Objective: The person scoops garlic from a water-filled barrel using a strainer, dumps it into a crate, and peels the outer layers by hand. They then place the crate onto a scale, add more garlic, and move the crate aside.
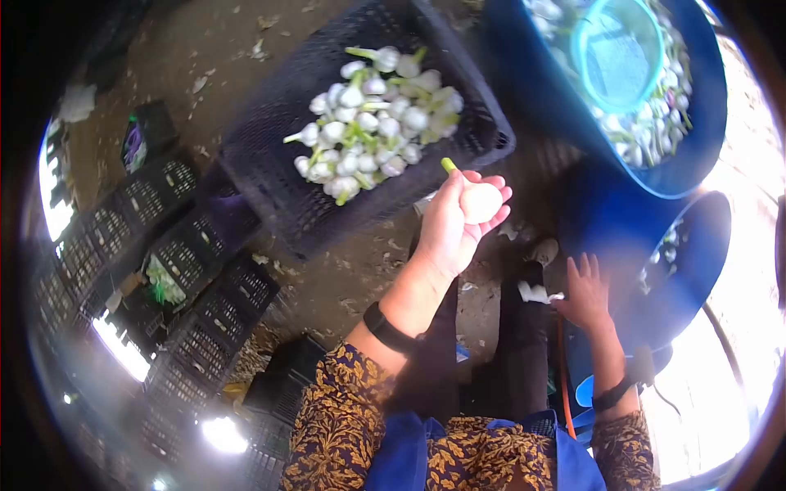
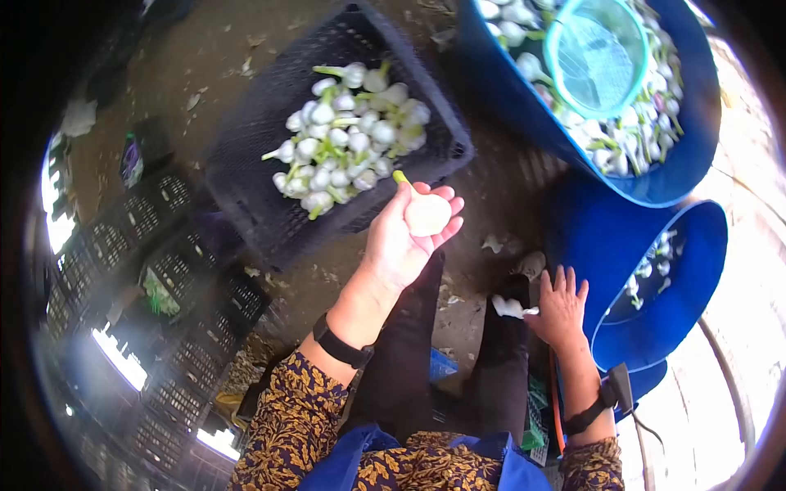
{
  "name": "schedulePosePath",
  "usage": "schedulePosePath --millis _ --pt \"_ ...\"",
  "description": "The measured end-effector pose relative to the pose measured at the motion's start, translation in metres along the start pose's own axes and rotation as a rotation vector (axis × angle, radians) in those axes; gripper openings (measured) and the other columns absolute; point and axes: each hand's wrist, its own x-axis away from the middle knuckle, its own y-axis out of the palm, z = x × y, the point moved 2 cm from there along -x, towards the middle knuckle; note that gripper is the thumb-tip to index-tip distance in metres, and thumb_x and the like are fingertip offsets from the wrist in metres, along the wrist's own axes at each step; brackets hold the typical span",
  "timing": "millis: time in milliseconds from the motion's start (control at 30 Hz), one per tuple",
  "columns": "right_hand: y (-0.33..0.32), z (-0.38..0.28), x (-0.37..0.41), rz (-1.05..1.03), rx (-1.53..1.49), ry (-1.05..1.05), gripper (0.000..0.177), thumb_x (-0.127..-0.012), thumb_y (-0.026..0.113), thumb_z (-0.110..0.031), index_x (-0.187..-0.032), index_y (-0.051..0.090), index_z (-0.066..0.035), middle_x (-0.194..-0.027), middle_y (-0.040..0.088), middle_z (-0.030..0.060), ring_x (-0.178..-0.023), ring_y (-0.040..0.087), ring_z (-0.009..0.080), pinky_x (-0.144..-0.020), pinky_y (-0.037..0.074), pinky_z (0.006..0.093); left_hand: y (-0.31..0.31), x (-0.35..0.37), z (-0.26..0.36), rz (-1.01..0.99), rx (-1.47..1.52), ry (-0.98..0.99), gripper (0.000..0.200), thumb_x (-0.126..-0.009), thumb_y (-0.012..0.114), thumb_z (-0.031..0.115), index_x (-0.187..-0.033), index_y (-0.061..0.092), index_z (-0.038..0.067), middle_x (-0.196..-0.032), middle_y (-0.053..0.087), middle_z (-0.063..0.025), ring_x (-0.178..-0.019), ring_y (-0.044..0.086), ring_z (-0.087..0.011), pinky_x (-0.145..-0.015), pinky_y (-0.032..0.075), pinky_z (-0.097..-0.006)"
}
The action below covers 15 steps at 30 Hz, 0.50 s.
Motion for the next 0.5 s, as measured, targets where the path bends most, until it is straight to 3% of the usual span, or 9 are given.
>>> schedulePosePath --millis 33,67,133,200,267,367,400,433,500 --pt "-0.002 -0.011 -0.004 0.219 0.111 -0.085 0.031 -0.076 0.060 -0.003 -0.107 0.058 -0.003 -0.111 0.058 0.0171 -0.087 0.063 0.0234 -0.070 0.052 0.0295 -0.004 0.005 0.008 0.032 -0.076 0.025 0.029 -0.095 0.042 0.035 -0.097 0.053 0.009 -0.103 0.062 -0.0152 -0.097 0.060 -0.0307 -0.079 0.051 -0.0427" --pt "-0.001 -0.020 -0.012 0.215 0.110 -0.106 0.031 -0.076 0.060 -0.003 -0.107 0.058 -0.003 -0.111 0.058 0.0171 -0.087 0.063 0.0234 -0.070 0.052 0.0295 -0.012 0.009 0.020 0.032 -0.150 0.082 0.028 -0.095 0.042 0.035 -0.098 0.052 0.009 -0.101 0.062 -0.0145 -0.095 0.061 -0.0291 -0.077 0.052 -0.0413" --pt "0.002 -0.037 -0.027 0.068 -0.858 0.142 0.021 -0.078 0.058 0.000 -0.099 0.062 -0.002 -0.109 0.059 0.0164 -0.089 0.063 0.0227 -0.071 0.052 0.0305 -0.032 0.014 0.054 0.009 -0.332 0.233 0.030 -0.094 0.044 0.036 -0.098 0.051 0.008 -0.096 0.062 -0.0139 -0.088 0.062 -0.0248 -0.071 0.054 -0.0375" --pt "-0.010 -0.069 -0.038 -0.021 -0.921 0.164 0.016 -0.082 0.056 0.001 -0.096 0.062 0.000 -0.099 0.063 0.0141 -0.083 0.064 0.0205 -0.071 0.052 0.0293 -0.059 0.009 0.095 0.087 -0.693 0.501 0.035 -0.095 0.043 0.038 -0.095 0.054 0.005 -0.090 0.062 -0.0116 -0.082 0.061 -0.0170 -0.072 0.051 -0.0293" --pt "-0.027 -0.102 -0.052 -0.101 -0.952 0.149 0.014 -0.084 0.055 -0.001 -0.097 0.062 0.000 -0.090 0.064 0.0120 -0.076 0.064 0.0184 -0.068 0.052 0.0282 -0.085 -0.001 0.135 0.326 -1.062 0.590 0.033 -0.097 0.042 0.032 -0.091 0.056 0.003 -0.085 0.062 -0.0074 -0.078 0.059 -0.0126 -0.073 0.048 -0.0248" --pt "-0.045 -0.136 -0.078 -0.025 -0.900 0.010 0.014 -0.081 0.057 0.000 -0.094 0.062 -0.001 -0.084 0.063 0.0126 -0.075 0.064 0.0213 -0.066 0.051 0.0288 -0.115 -0.017 0.145 0.238 -1.754 0.380 0.041 -0.088 0.054 0.027 -0.115 0.053 -0.003 -0.104 0.063 -0.0206 -0.098 0.061 -0.0290 -0.085 0.047 -0.0311" --pt "-0.051 -0.142 -0.089 -0.028 -0.888 0.008 0.014 -0.081 0.057 0.000 -0.094 0.062 -0.001 -0.084 0.063 0.0126 -0.075 0.064 0.0213 -0.066 0.051 0.0288 -0.110 -0.019 0.140 0.181 -1.799 0.286 0.052 -0.085 0.057 0.027 -0.126 0.046 -0.003 -0.122 0.051 -0.0258 -0.114 0.051 -0.0340 -0.095 0.041 -0.0343" --pt "-0.058 -0.149 -0.101 0.032 -0.798 -0.081 0.014 -0.080 0.057 0.001 -0.093 0.062 -0.001 -0.084 0.062 0.0129 -0.075 0.064 0.0236 -0.065 0.050 0.0298 -0.125 -0.031 0.130 0.072 -1.777 0.533 0.051 -0.084 0.058 0.025 -0.127 0.046 0.001 -0.125 0.049 -0.0256 -0.114 0.051 -0.0331 -0.097 0.039 -0.0343" --pt "-0.060 -0.161 -0.126 0.150 -0.690 -0.192 0.014 -0.075 0.058 0.002 -0.089 0.061 -0.003 -0.082 0.061 0.0131 -0.075 0.061 0.0298 -0.067 0.050 0.0338 -0.107 -0.034 0.134 0.076 -1.731 0.477 0.052 -0.081 0.060 0.021 -0.129 0.046 0.008 -0.130 0.043 -0.0263 -0.119 0.046 -0.0349 -0.099 0.037 -0.0382"
